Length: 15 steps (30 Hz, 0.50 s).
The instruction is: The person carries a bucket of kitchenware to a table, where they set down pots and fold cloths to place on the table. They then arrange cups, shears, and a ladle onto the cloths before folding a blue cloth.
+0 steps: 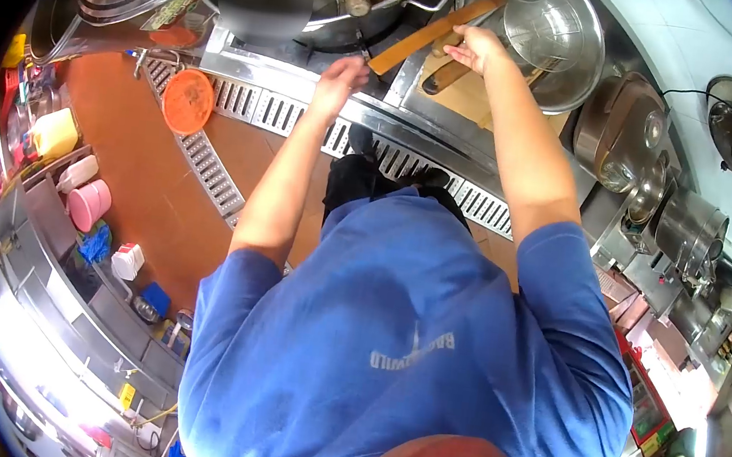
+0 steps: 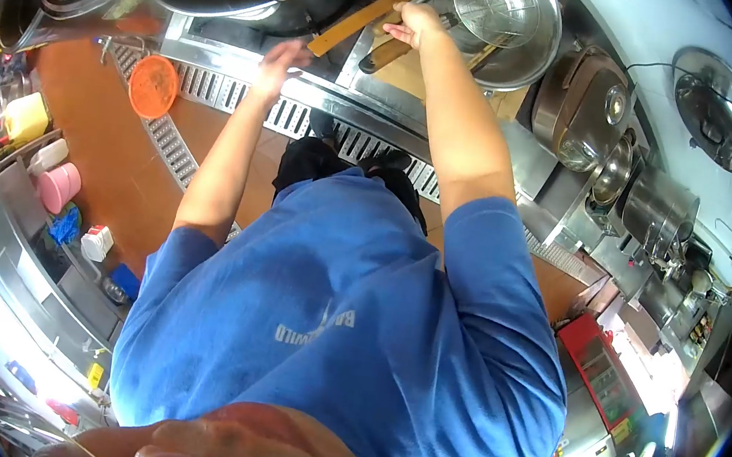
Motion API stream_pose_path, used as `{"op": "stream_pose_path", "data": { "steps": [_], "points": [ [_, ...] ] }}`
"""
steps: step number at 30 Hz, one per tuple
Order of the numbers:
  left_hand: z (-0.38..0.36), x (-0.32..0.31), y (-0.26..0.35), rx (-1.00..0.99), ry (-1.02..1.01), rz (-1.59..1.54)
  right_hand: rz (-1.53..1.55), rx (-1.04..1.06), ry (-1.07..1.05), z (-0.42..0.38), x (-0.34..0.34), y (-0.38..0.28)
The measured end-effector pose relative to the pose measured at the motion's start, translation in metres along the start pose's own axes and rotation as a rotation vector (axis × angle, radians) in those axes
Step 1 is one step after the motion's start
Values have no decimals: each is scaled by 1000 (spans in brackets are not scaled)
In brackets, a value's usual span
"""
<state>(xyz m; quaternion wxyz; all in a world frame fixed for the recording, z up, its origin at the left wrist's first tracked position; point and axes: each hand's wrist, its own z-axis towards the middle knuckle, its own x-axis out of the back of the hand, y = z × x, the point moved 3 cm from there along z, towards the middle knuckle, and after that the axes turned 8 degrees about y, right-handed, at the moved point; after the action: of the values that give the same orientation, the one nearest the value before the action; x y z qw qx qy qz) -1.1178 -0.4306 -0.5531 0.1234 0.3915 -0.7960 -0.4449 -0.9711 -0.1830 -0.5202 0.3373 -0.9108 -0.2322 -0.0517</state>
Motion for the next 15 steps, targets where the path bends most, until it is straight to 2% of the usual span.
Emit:
{"op": "stream_pose_path", "data": {
  "steps": [3,6,9,14,15],
  "points": [
    [19,-42,23,-16,-103,84,-62,-37,30,15,1,10],
    [29,-60,21,20,-145,197,38,-19,84,17,8,25],
    [34,-59,9,29,-202,226,91,168,186,0,16,37],
    [24,-65,-1,95,-254,200,244,209,142,-13,37,60],
    [22,-68,-2,98,-290,180,226,323,236,-18,46,64]
  ]
}}
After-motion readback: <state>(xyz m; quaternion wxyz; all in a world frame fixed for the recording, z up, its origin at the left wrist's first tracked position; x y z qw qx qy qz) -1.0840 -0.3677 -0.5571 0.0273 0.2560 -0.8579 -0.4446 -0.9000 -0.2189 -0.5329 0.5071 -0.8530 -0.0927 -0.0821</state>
